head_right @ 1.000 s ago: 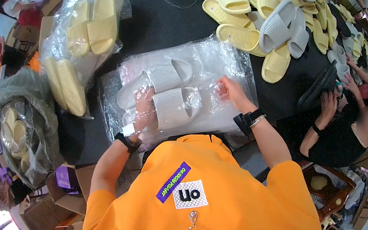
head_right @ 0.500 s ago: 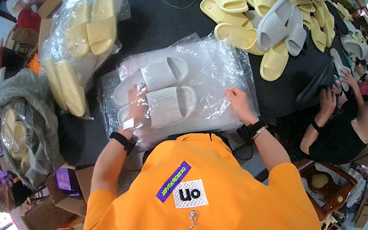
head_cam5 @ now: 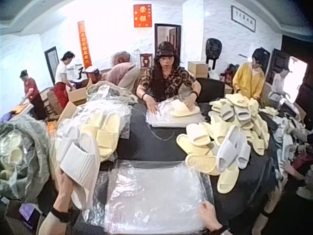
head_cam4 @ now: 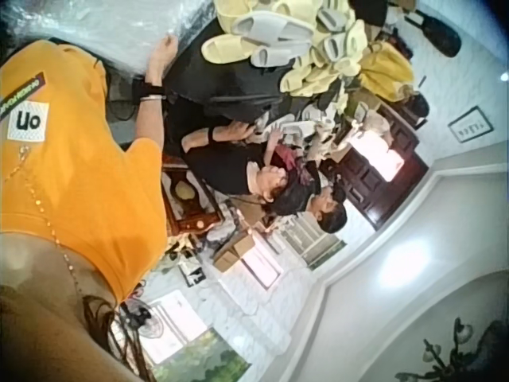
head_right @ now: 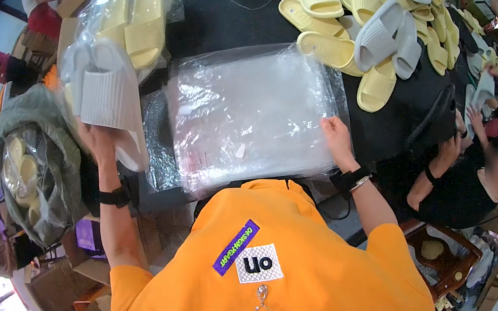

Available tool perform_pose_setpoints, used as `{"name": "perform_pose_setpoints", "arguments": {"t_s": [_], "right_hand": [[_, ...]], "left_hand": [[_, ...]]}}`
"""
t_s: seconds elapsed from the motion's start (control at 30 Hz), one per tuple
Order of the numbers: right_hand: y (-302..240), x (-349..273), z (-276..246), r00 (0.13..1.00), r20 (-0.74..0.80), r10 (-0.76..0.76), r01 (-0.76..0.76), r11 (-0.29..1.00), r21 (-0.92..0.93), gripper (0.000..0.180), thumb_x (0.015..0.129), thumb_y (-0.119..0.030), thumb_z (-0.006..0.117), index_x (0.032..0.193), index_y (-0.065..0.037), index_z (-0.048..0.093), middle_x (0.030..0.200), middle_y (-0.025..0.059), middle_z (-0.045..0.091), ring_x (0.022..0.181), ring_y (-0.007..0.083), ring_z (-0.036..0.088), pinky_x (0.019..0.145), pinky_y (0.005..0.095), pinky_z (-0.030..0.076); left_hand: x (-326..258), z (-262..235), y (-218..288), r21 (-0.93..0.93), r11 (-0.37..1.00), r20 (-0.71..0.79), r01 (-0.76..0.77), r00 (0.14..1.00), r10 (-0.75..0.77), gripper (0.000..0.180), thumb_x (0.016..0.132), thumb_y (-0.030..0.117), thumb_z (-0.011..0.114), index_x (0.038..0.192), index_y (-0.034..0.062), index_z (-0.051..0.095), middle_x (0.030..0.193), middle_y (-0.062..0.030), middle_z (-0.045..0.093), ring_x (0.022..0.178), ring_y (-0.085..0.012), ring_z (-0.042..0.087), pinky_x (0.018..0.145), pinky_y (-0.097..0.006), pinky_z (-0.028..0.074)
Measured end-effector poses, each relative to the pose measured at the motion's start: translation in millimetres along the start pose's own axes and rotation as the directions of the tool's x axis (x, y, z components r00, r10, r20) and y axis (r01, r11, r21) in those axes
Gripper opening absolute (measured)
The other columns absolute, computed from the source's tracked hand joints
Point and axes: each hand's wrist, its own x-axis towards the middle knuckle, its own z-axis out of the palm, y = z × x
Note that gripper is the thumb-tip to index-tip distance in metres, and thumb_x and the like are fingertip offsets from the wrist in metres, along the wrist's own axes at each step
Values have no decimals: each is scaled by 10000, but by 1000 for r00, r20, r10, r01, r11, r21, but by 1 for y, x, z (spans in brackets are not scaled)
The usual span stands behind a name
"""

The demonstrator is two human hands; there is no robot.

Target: The recorder is packaging pairs of yellow and white slippers into plastic bags.

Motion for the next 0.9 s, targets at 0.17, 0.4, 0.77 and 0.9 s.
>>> {"name": "perform_pose_setpoints", "arguments": {"t_s": [0.17, 0.4, 0.77, 0.9], "right_hand": [[-3, -9, 17, 992, 98, 74, -71, 997, -29, 165, 894, -209, 524, 829, -58, 544, 633, -43, 480, 536, 30, 422, 490, 197, 351], [0, -24, 21, 928, 322, 189, -185, 982, -43, 134, 842, -123, 546, 887, 3, 551, 639, 12, 532, 523, 80, 484, 464, 224, 380], [7, -19, 25, 951, 235, 200, -181, 978, -100, 152, 851, -146, 547, 891, 0, 535, 651, 35, 549, 502, 97, 507, 458, 226, 411], [-6, -20, 32, 932, 207, 299, -301, 953, -23, 165, 874, -168, 513, 959, -28, 489, 685, 37, 540, 523, 110, 528, 440, 234, 429]], "left_hand": [[-19, 78, 86, 35, 997, 202, -65, 978, 56, 218, 780, 30, 488, 983, -25, 544, 929, -135, 583, 879, -245, 554, 760, -321, 423], [-137, 195, 31, 341, 824, 774, -452, 632, 27, 289, 634, 44, 522, 923, 45, 538, 946, -121, 524, 929, -308, 471, 770, -433, 344], [-53, 145, -79, 825, 520, 422, -223, 854, -304, 286, 669, 74, 513, 943, 89, 595, 1050, -73, 563, 989, -286, 500, 767, -461, 390], [-47, 143, -30, 701, 619, 550, -355, 822, -151, 258, 652, 63, 515, 900, 57, 584, 996, -96, 565, 963, -305, 503, 757, -468, 390]]}}
